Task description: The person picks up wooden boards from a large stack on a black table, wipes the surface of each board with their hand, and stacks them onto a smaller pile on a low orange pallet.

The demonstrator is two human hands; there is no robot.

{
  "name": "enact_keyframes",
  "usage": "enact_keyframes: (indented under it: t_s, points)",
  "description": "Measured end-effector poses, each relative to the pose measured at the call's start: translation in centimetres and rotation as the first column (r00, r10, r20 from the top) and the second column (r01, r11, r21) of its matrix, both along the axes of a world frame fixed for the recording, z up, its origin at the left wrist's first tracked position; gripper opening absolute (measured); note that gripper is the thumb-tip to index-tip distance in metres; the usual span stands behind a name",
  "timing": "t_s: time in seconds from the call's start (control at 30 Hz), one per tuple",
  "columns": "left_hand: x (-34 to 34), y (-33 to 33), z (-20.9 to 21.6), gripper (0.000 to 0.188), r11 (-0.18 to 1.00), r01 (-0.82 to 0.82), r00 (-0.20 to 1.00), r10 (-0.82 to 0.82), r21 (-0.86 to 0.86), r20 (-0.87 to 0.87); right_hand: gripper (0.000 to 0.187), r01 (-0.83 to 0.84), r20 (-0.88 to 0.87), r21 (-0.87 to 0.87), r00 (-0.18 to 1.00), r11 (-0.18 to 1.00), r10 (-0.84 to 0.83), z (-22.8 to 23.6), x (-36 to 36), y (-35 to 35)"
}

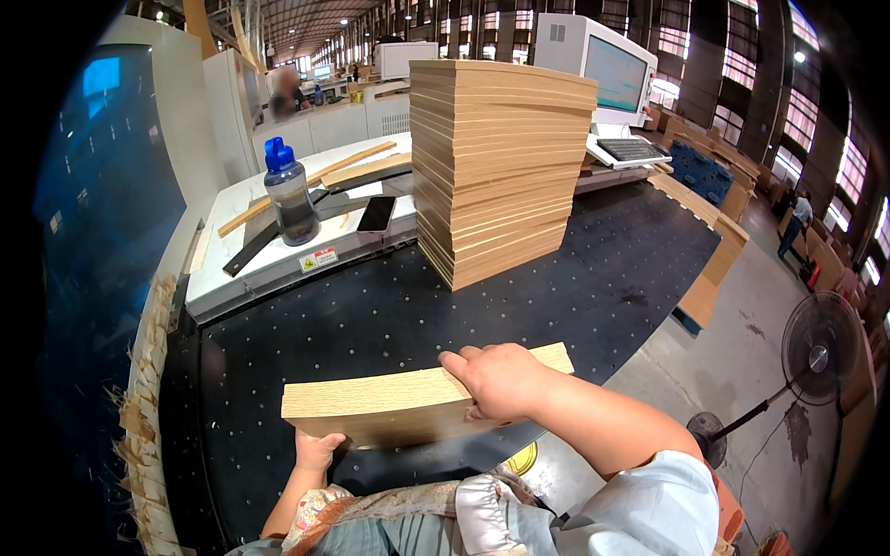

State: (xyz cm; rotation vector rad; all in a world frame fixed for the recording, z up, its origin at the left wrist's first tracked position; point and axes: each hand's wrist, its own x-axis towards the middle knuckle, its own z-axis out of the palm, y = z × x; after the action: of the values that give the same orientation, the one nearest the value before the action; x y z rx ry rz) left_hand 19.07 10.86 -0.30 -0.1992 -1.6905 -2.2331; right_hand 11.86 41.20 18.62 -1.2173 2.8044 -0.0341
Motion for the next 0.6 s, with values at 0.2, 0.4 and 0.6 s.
enact_keyframes:
  t_s: [0.2,0.4,0.6]
  points:
    - [0.0,-0.2,-0.4,0.072,1.000,-0.007,1.000,0.007,-0.007,0.028,0.055,-0.001,0.030,0.025,1.000,1.000,0.000,0.3,0.0,-0.1]
    - [-0.1,-0.2,-0.3,0.072,0.999,-0.014,1.000,0.014,-0.033,0.011,0.058,-0.065,-0.082,-0.073,0.995,0.995,0.059,-0.7,-0.4,0.4]
    - [-0.2,-0.2,-0.2,0.071,1.000,0.004,1.000,-0.004,-0.021,0.023,0.053,-0.062,-0.080,-0.072,0.995,0.995,0.056,-0.2,-0.1,0.2]
